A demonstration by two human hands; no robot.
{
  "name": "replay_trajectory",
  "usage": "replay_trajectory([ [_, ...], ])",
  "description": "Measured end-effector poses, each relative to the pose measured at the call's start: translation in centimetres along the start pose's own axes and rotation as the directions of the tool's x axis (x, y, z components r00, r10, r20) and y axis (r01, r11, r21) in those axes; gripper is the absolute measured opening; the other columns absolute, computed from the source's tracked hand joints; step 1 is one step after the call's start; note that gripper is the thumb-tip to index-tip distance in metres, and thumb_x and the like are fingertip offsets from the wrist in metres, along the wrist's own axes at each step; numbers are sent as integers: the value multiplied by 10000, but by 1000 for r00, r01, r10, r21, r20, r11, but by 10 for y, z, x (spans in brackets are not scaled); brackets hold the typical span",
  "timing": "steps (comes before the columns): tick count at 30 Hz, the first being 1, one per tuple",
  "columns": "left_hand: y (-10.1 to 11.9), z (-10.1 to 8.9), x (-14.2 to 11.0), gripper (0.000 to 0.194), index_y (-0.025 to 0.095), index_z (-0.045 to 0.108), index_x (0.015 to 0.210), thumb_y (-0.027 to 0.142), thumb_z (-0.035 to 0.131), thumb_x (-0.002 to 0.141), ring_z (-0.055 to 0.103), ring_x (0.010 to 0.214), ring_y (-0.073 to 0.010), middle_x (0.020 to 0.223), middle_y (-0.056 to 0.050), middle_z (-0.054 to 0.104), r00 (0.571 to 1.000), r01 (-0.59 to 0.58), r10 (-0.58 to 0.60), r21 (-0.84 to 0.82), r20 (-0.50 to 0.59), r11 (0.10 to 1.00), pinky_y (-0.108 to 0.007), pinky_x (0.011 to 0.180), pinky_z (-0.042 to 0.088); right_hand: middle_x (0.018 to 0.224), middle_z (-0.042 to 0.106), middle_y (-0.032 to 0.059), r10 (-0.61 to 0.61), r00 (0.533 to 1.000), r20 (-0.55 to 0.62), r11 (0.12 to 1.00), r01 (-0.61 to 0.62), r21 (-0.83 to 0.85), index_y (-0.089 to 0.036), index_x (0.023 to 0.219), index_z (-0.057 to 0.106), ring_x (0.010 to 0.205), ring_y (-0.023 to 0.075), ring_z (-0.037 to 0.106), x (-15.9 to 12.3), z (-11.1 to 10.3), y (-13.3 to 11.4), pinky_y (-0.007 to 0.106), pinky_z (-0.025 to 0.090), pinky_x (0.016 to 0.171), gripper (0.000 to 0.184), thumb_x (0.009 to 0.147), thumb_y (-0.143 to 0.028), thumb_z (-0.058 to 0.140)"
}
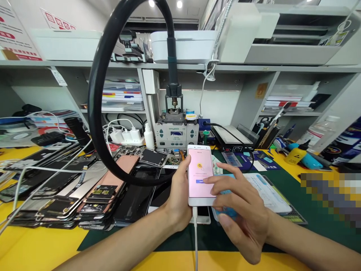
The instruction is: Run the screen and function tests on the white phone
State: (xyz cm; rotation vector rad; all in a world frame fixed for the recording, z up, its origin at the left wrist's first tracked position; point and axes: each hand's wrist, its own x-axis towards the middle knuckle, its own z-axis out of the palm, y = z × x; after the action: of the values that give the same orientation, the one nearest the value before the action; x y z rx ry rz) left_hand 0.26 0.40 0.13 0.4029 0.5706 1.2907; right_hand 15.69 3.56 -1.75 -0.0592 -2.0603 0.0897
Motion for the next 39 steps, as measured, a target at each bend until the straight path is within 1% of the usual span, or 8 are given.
replay_trajectory([
  [6, -1, 1, 0, 555, 104, 737, 1158, 544, 456, 971, 667, 785, -206, 972, -123, 747, 1000, 23, -24, -42, -19, 999, -297, 724, 518, 841, 613, 53, 3, 1000, 4, 1000, -2, -9, -167, 804, 608, 945, 254, 713, 0, 2, -1, 589, 451, 1055, 138, 715, -145, 506],
  [13, 1, -2, -1, 538, 126, 723, 1103, 574, 463, 958, 673, 762, -230, 939, -122, 733, 999, 13, -13, 26, -34, 1000, -300, 662, 506, 854, 611, 65, 52, 997, -59, 997, -56, -59, -157, 839, 634, 963, 253, 686, 3, -4, 0, 588, 447, 1037, 160, 733, -124, 520],
  [16, 4, -4, 0, 538, 134, 712, 1033, 616, 499, 926, 674, 730, -243, 864, -110, 710, 999, 30, -27, 57, -44, 998, -336, 684, 522, 861, 638, 72, 56, 996, -73, 992, -64, -110, -156, 920, 640, 949, 255, 678, 6, -5, 4, 564, 487, 980, 201, 761, -106, 527],
  [20, 12, -4, 4, 602, 133, 695, 1044, 665, 437, 928, 677, 714, -253, 866, -129, 704, 993, 111, -109, 47, -40, 993, -381, 720, 535, 880, 661, 93, 85, 990, -112, 986, -100, -135, -156, 993, 643, 930, 266, 661, 9, -5, 12, 481, 538, 836, 230, 799, -109, 528],
  [27, 18, -10, 9, 603, 129, 668, 1004, 668, 409, 929, 668, 701, -255, 841, -132, 689, 979, 202, -202, 2, -23, 979, -422, 747, 540, 872, 676, 83, 93, 987, -133, 965, -122, -233, -162, 985, 636, 851, 242, 640, 11, -8, 21, 393, 496, 728, 215, 798, -100, 549],
  [30, 17, -11, 10, 589, 126, 684, 1032, 648, 430, 930, 669, 685, -247, 836, -121, 695, 976, 216, -216, 12, -30, 976, -394, 713, 539, 853, 664, 83, 75, 991, -111, 977, -96, -191, -154, 936, 645, 832, 237, 641, 10, -7, 20, 416, 494, 761, 184, 790, -100, 546],
  [34, 14, -5, 7, 559, 117, 702, 1086, 601, 464, 941, 680, 675, -237, 832, -111, 716, 975, 153, -145, 33, -170, 988, -318, 630, 520, 844, 655, 74, 58, 995, -82, 985, -71, -156, -156, 870, 637, 870, 245, 671, 8, -2, 17, 521, 475, 935, 146, 756, -108, 559],
  [39, 13, 10, 2, 500, 113, 699, 1178, 501, 447, 989, 713, 737, -251, 894, -126, 749, 970, 116, -102, 52, -220, 992, -331, 678, 548, 835, 642, 43, 72, 988, -134, 982, -94, -166, -176, 847, 636, 875, 215, 678, 9, -1, 15, 510, 478, 980, 140, 753, -143, 536],
])
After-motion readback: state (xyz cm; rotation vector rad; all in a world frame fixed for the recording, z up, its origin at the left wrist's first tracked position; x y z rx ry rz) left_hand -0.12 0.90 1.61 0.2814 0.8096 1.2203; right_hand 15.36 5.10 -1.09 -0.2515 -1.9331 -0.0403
